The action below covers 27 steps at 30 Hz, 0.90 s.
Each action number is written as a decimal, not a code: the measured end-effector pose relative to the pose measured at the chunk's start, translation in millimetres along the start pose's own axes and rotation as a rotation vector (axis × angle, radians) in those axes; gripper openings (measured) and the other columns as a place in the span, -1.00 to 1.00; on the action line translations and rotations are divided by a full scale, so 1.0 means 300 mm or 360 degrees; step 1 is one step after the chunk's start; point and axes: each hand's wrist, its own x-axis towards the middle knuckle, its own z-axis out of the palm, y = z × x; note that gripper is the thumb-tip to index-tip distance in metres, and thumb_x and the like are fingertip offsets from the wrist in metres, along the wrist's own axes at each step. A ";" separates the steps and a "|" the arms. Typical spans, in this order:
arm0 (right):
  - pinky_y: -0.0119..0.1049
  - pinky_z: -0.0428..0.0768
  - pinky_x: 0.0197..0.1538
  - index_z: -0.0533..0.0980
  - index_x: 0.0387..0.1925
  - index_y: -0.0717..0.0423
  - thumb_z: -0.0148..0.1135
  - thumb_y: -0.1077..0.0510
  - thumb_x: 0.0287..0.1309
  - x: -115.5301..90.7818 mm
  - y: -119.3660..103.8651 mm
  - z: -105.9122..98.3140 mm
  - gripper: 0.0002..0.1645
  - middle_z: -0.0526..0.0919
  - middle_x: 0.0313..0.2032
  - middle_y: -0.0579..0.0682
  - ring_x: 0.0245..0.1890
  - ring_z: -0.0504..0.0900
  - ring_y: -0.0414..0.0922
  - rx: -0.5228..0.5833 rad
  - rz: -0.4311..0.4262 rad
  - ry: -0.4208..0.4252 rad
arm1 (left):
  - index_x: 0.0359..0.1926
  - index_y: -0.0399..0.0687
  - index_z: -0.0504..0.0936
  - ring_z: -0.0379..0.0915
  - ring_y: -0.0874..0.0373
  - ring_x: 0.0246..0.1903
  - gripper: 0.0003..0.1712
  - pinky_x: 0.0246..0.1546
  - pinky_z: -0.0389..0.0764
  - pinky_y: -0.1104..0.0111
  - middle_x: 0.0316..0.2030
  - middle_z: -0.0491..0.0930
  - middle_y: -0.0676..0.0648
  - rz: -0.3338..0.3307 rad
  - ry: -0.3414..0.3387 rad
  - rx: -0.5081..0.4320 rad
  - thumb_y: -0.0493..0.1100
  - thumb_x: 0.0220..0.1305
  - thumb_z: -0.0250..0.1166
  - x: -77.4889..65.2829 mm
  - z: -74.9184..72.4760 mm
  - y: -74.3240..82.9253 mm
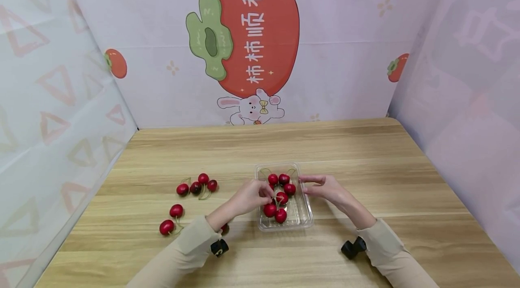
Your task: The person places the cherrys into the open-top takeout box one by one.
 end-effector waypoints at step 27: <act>-0.15 0.37 0.08 0.43 0.05 0.19 0.27 0.11 -0.03 -0.002 -0.001 0.002 -0.45 0.42 0.10 0.11 0.04 0.43 -0.03 -0.0027 0.0033 0.0026 | -0.30 -0.34 0.57 0.49 0.16 -0.38 -0.86 -0.31 0.48 0.50 -0.37 0.59 -0.17 0.0083 0.0013 -0.0077 -0.38 0.06 0.20 -0.040 -0.086 -0.024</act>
